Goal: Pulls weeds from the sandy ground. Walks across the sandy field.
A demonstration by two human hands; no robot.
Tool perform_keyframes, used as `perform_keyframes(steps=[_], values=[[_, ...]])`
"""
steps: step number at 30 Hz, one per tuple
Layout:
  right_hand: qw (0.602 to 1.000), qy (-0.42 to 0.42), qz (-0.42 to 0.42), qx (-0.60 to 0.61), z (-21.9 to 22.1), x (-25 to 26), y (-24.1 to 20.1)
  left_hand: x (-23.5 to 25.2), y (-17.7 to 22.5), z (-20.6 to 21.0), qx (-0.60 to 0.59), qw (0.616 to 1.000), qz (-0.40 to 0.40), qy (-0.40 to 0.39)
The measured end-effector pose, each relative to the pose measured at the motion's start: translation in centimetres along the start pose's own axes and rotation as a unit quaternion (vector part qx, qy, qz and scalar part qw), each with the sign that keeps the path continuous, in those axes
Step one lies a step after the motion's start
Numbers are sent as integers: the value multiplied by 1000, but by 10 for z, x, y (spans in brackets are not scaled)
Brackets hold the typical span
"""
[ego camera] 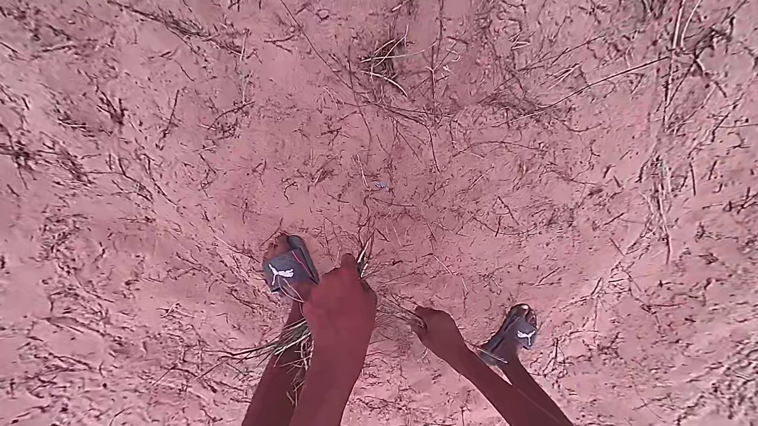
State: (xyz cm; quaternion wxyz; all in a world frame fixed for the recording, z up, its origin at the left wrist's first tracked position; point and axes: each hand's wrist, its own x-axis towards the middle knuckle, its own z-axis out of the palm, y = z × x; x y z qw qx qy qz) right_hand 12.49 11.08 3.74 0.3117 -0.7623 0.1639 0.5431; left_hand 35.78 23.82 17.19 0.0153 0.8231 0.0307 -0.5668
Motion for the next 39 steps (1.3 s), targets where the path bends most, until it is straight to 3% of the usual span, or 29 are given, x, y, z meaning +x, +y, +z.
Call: perform_keyframes(steps=[4,7,10,14,18,22,24,27,29,31,34,37,38,39], values=[[948,317,11,26,-86,80,25,-7,6,14,-8,999,27,-15],[902,408,98,105,-144,142,15,-14,17,29,10,996,39,-84],[911,336,121,208,-138,173,1,-15,16,41,12,988,63,-139],[955,227,116,155,-86,159,-73,-10,8,42,-9,997,66,-40],[943,250,57,213,-52,132,-98,-8,12,43,1,998,59,-38],[942,245,71,217,-69,160,-83,-5,14,45,25,998,27,-49],[927,269,21,261,-73,159,-68,-2,14,45,25,999,19,-42],[882,331,-80,325,-63,119,-49,1,14,42,7,1000,12,-24],[846,321,-104,412,-57,79,-40,1,12,39,-14,1000,4,-11],[791,298,-73,530,-57,38,-31,5,8,37,-47,999,-1,3],[670,263,-7,695,-72,-25,-25,14,-3,48,-178,984,12,18],[547,164,16,821,-74,-64,-12,8,13,69,-391,920,11,-26],[521,123,0,844,-72,-69,-7,2,23,75,-448,892,-8,-55],[527,103,-7,843,-70,-71,-4,-2,32,82,-493,865,-27,-84]])
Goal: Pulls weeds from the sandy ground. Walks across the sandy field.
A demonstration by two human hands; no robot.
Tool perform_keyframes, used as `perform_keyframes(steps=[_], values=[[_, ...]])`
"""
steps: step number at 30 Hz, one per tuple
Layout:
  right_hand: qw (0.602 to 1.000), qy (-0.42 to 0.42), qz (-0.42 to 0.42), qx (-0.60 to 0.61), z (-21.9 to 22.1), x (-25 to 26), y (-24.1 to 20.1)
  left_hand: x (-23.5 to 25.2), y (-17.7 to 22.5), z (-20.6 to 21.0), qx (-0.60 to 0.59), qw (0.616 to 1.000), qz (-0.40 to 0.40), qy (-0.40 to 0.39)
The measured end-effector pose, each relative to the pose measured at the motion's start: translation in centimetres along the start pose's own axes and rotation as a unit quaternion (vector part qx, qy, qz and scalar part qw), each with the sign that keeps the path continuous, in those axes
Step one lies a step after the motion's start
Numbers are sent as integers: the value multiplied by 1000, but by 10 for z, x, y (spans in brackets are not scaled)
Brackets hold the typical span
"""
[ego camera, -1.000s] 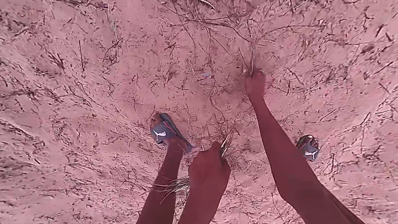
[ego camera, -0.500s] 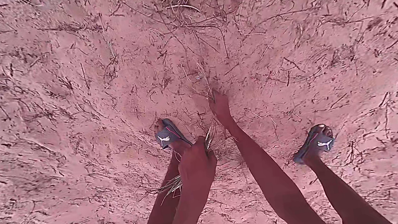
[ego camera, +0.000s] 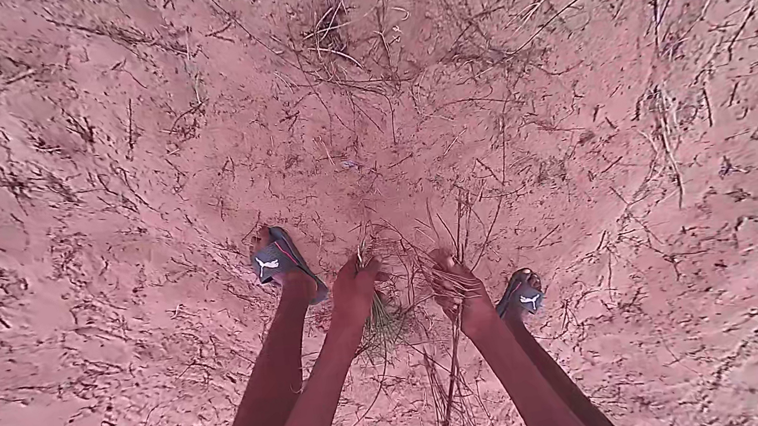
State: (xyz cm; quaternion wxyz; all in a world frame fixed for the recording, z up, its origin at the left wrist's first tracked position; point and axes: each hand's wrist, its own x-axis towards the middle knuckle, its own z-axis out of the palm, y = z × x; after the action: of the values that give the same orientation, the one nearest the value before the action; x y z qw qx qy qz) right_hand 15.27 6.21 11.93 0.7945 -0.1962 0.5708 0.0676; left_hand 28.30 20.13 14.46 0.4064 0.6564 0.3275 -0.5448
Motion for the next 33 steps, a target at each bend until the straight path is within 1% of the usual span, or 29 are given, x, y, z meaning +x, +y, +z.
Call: perform_keyframes(steps=[2,3,4,5,6,7,9,10,11,12,13,14,15,16,17,19,20,21,22,23,24,25,27,28,29,30,31,32,33], values=[[995,33,-13,-92,3,-4,7,-5,-9,18,-48,998,-26,-43],[984,53,-25,-168,4,-13,13,-10,-19,23,-54,995,-25,-78],[961,49,-43,-269,6,-21,16,-12,-27,28,-68,991,-14,-119],[916,51,-76,-392,11,-24,16,-14,-30,33,-84,985,6,-152],[848,78,-112,-511,22,-26,17,-15,-31,38,-93,979,28,-179],[783,102,-113,-603,35,-31,17,-18,-31,39,-100,974,40,-198],[675,125,-55,-725,60,-44,18,-21,-33,40,-103,971,45,-211],[631,116,-26,-767,71,-52,19,-21,-35,39,-101,976,38,-190],[598,90,-10,-796,83,-61,19,-18,-34,36,-103,984,26,-145],[577,49,-20,-815,94,-70,21,-13,-28,32,-105,990,13,-92],[573,0,-48,-818,101,-80,25,-8,-18,23,-100,994,0,-48],[585,-42,-90,-805,101,-93,30,-6,-9,12,-100,995,-11,-19],[607,-74,-132,-780,100,-104,34,-3,-1,2,-102,995,-13,6],[632,-88,-180,-749,99,-112,34,2,5,-6,-103,994,-10,21],[649,-80,-237,-718,97,-117,31,4,9,-9,-105,994,-13,28],[660,-7,-355,-662,86,-111,16,9,16,-11,-110,992,-11,53],[674,34,-378,-634,77,-98,3,13,22,-15,-100,993,-2,69],[701,75,-365,-608,67,-80,-13,19,28,-19,-80,993,12,85],[731,120,-327,-587,53,-59,-31,26,33,-21,-56,993,28,101],[746,163,-280,-582,33,-35,-48,30,35,-21,-33,992,38,114],[734,193,-241,-605,8,-6,-63,33,38,-23,-12,992,47,120],[689,198,-205,-667,-16,28,-81,32,43,-27,7,992,52,116],[544,140,-133,-817,-58,95,-117,21,52,-30,55,993,55,83],[479,102,-117,-864,-79,124,-132,14,53,-27,76,993,49,70],[442,75,-113,-887,-89,154,-144,8,55,-21,87,992,51,73],[432,64,-111,-893,-90,179,-155,4,59,-12,86,991,60,85],[431,59,-74,-897,-84,190,-162,-2,62,0,80,990,60,97],[426,46,19,-904,-71,188,-167,-7,63,11,82,990,58,99],[441,42,42,-895,-71,187,-170,-8,65,23,81,991,56,89]])
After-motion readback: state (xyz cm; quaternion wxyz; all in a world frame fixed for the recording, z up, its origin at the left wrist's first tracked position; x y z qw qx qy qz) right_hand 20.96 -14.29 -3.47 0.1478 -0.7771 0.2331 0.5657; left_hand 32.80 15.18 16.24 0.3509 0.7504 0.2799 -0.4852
